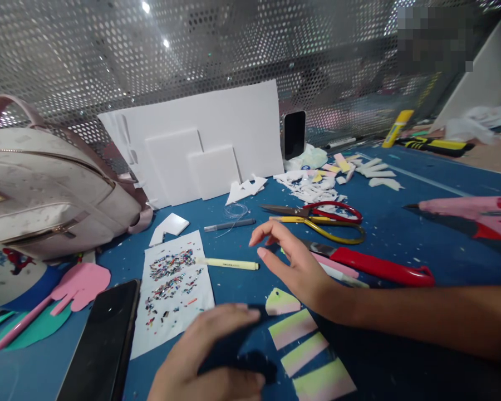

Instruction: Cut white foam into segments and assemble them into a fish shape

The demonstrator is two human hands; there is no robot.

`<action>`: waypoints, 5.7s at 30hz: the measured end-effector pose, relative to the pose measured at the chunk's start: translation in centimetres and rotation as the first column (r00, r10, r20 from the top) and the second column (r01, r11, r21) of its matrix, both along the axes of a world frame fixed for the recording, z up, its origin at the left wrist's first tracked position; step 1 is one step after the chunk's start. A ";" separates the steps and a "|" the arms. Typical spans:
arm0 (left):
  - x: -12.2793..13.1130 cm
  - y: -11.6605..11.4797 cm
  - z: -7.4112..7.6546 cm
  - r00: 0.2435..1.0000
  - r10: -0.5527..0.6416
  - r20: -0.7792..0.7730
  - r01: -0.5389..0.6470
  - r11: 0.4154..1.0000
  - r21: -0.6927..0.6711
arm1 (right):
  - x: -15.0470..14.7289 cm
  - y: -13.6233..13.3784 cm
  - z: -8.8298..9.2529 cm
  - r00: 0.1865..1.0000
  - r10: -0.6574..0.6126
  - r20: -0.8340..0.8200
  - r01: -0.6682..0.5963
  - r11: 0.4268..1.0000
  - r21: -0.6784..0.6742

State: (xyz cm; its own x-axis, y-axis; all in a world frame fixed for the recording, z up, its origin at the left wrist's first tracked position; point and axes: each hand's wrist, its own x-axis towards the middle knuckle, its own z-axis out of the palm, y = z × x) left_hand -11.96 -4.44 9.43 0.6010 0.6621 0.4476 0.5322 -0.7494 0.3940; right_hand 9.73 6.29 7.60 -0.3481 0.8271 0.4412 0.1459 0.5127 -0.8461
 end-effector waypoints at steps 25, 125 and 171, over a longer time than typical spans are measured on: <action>-0.6 0.6 0.2 0.983 0.170 0.065 -0.156 0.971 -0.183 | -0.1 -1.4 1.2 0.856 0.442 0.267 -0.516 0.728 0.451; -8.0 6.2 1.4 0.827 0.551 -0.110 -0.553 0.763 -0.334 | 0.0 -1.4 1.5 0.844 0.460 0.275 -0.532 0.787 0.314; -8.7 5.9 1.2 0.889 0.334 -0.312 -0.399 0.901 -0.172 | -0.1 -1.3 1.6 0.830 0.470 0.301 -0.552 0.772 0.316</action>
State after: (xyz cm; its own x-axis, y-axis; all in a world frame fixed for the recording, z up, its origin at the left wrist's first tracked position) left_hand -20.63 1.41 10.62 0.3704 0.9215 0.1166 0.8603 -0.3877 0.3311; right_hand 9.61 5.00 9.20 -0.7825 0.2859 0.5531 -0.0906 0.8266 -0.5554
